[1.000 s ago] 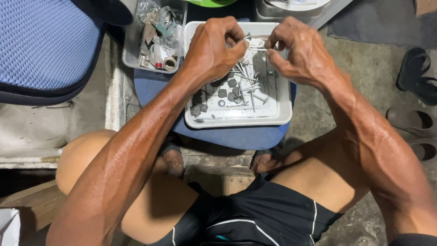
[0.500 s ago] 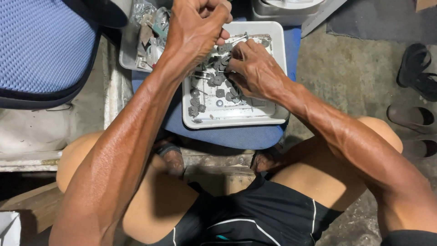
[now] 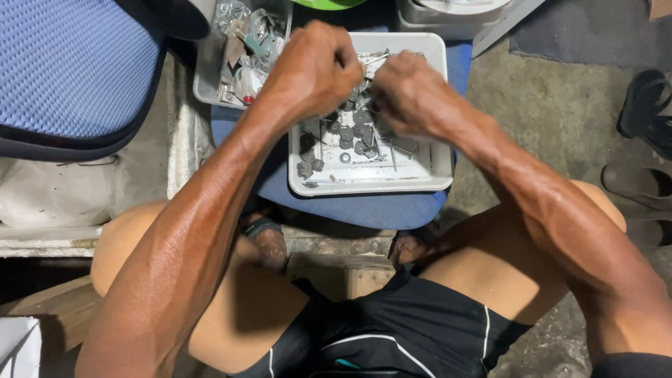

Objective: Sorting and inspecting various small metal hardware components like screws, bolts, and brackets in a tray.

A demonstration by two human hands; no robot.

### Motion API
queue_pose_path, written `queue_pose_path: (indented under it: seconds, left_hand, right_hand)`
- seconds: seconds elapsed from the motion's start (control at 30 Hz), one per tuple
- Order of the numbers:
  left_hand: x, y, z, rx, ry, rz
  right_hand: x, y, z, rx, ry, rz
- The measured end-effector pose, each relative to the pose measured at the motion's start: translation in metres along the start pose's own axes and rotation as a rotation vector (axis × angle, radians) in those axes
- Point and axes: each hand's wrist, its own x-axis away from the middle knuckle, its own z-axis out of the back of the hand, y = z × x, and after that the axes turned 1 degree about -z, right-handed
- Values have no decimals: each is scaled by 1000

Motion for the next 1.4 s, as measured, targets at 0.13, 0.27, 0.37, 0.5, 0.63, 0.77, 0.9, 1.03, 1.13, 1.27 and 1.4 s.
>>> queue_pose_path:
  seconds: [0.13, 0.27, 0.37, 0.5, 0.63, 0.77, 0.9, 1.03, 1.13, 1.27, 1.4]
  left_hand:
    - [19, 14, -10, -135, -335, 172]
    - [15, -18, -46, -278, -404, -63]
    - [4, -44, -69, -429, -279, -251]
    - [-6, -57, -81, -547, -223, -380]
    - [-14, -62, -86, -574, -236, -377]
    - [-21, -76, -81, -594, -37, -243]
    - [-27, -78, -74, -495, 172, -384]
    - [-19, -47, -70, -386, -119, -230]
    - [-19, -57, -74, -531, -45, -421]
    - [-22, -62, -77, -579, -35, -455]
    - [-21, -29, -59, -85, -44, -120]
  right_hand:
    - [10, 2, 36, -125, -69, -301]
    - [17, -13, 66, -322, 54, -445]
    - [15, -25, 79, -463, 79, -525]
    - [21, -25, 81, -471, 190, -443]
    - [26, -19, 80, -447, 228, -313]
    - [26, -19, 78, -572, 306, -350]
    - [30, -10, 74, -469, 394, -307]
    - [33, -7, 78, -397, 412, -351]
    - [37, -14, 87, -401, 400, -384]
    - [41, -27, 95, -448, 400, -448]
    - [53, -45, 83, -598, 524, -451]
